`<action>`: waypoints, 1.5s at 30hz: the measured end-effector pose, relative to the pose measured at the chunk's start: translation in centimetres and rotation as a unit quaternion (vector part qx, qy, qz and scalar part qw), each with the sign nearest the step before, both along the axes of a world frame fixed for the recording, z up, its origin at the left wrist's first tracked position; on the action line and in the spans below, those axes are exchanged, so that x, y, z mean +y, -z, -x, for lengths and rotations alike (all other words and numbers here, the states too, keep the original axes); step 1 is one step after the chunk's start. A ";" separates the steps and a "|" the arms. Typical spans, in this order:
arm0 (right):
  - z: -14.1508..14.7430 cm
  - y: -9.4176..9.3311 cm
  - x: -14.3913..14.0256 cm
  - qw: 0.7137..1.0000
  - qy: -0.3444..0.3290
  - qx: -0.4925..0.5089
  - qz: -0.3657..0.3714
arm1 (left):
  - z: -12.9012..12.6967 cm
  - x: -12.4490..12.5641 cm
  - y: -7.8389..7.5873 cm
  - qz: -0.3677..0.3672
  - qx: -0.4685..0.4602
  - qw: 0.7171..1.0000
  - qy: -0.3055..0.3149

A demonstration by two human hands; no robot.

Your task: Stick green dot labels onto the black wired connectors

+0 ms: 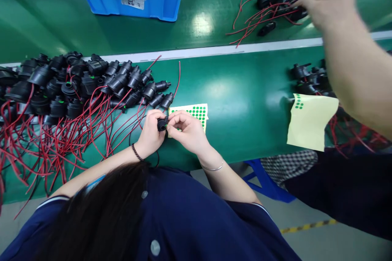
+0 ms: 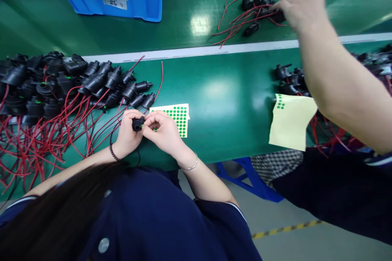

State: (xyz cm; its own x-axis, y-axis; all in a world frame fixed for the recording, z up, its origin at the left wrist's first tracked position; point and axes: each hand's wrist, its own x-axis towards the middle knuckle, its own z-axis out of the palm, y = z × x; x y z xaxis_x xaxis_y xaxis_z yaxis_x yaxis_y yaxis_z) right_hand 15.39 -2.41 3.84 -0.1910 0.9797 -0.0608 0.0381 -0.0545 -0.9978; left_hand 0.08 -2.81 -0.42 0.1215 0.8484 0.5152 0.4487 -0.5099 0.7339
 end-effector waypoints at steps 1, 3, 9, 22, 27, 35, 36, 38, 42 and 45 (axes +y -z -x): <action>0.1 0.0 -0.1 1.000 0.002 0.000 -0.001 | 0.0 -0.1 0.0 -0.002 -0.002 1.000 0.002; 0.3 0.0 -0.2 1.000 0.005 0.010 0.009 | 0.1 -0.2 0.0 -0.002 -0.008 1.000 0.005; 1.2 0.0 -0.7 0.998 0.011 0.050 0.046 | 0.3 -0.4 0.0 -0.006 -0.032 0.999 -0.007; 1.3 0.0 -1.0 0.996 -0.002 0.074 0.048 | 0.1 -0.5 0.0 -0.017 -0.065 0.998 -0.010; 0.8 0.0 -0.9 0.998 -0.004 0.057 0.033 | 0.1 -0.5 -0.5 0.014 -0.057 0.998 0.006; 0.7 -0.2 -1.8 0.983 0.067 -0.043 -0.166 | 0.2 -0.4 -0.2 0.003 -0.039 0.999 -0.011; 0.8 -0.3 -1.9 0.974 0.077 -0.077 -0.200 | 0.2 -0.4 0.0 -0.003 -0.040 0.999 -0.019; 1.0 -0.4 -2.0 0.956 0.092 -0.136 -0.245 | 0.1 -0.4 0.2 -0.020 -0.041 0.999 -0.025; 1.1 -0.7 -1.9 0.939 0.107 -0.179 -0.272 | -0.1 -0.4 0.2 -0.044 -0.034 0.998 -0.025; 1.2 -0.8 -1.8 0.938 0.110 -0.183 -0.274 | -0.1 -0.4 0.1 -0.051 -0.028 0.998 -0.025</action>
